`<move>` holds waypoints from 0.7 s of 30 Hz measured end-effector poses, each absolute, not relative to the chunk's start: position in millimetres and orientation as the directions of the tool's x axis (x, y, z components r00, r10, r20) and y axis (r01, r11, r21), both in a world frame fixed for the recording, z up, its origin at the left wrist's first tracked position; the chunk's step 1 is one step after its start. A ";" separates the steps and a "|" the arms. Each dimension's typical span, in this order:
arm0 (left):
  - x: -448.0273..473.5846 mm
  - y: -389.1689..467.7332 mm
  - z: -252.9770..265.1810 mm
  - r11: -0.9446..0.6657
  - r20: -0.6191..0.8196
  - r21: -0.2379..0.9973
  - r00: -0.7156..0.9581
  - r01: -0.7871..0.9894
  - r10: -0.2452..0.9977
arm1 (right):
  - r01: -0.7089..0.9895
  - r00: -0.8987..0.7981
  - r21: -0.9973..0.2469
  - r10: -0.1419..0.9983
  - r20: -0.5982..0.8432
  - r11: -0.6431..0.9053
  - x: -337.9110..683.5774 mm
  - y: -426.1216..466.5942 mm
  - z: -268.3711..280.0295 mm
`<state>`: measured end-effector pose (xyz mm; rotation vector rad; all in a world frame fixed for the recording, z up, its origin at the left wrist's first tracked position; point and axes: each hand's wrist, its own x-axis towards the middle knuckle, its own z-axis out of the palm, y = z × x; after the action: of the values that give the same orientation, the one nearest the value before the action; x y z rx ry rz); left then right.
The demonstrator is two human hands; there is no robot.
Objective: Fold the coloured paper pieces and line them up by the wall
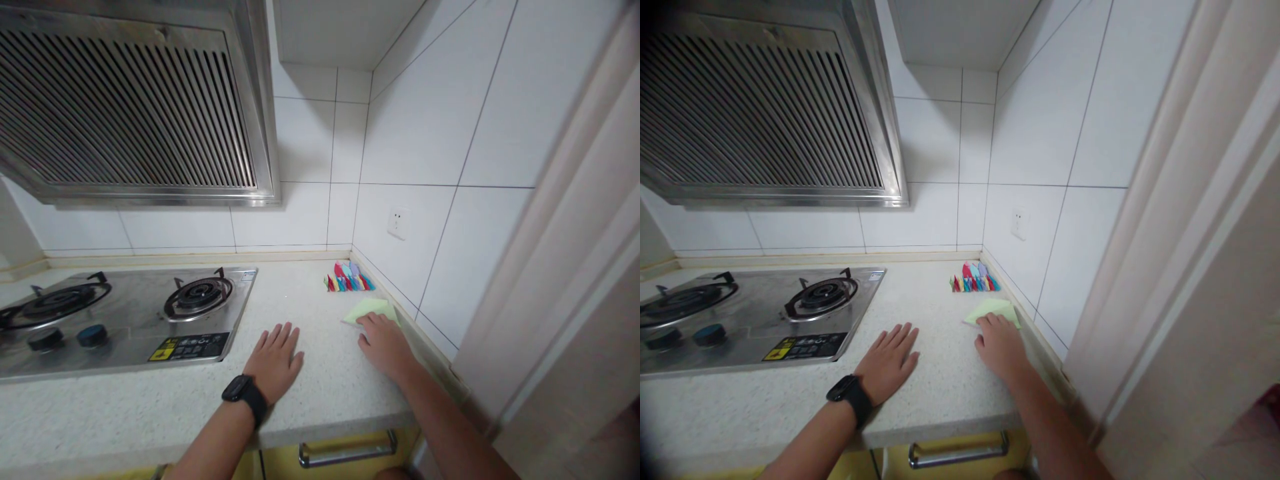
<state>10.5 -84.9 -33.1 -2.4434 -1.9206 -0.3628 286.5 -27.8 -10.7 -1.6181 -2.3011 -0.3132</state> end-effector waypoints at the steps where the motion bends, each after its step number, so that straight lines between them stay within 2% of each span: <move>1: 10.2 -84.5 -33.3 -0.249 0.190 0.135 0.221 0.959 0.956 | 0.939 -0.315 -0.001 0.865 0.391 0.343 286.5 -26.0 -6.2; 4: 8.9 -82.4 -34.9 -0.251 0.201 0.135 0.221 0.959 0.954 | 0.920 -0.342 -0.025 0.835 0.432 0.390 281.0 -20.0 9.4; 7: 8.3 -81.3 -38.5 -0.260 0.214 0.133 0.228 0.956 0.950 | 0.843 -0.467 -0.087 0.803 0.371 0.531 262.1 -19.8 20.2; 11: 6.4 -81.8 -40.5 -0.291 0.235 0.117 0.258 0.950 0.937 | 0.630 -0.705 -0.111 0.626 0.333 0.769 218.9 -27.8 14.1; 14: -1.8 -72.6 -30.8 -0.338 0.246 0.090 0.308 0.937 0.919 | 0.567 -0.769 -0.079 0.561 0.306 0.820 186.6 -23.1 1.3; 18: -19.8 -35.0 -11.7 -0.421 0.165 0.072 0.405 0.904 0.899 | 0.611 -0.749 -0.109 0.617 0.240 0.784 154.3 5.4 -7.9; 21: -28.0 -3.7 -12.2 -0.426 0.224 0.105 0.396 0.899 0.890 | 0.648 -0.681 -0.189 0.673 0.289 0.738 137.1 26.4 -12.3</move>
<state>-28.0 -3.7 -12.2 -2.5971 -1.6643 -0.3842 137.1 26.4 -12.3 -1.0228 -2.6002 0.1013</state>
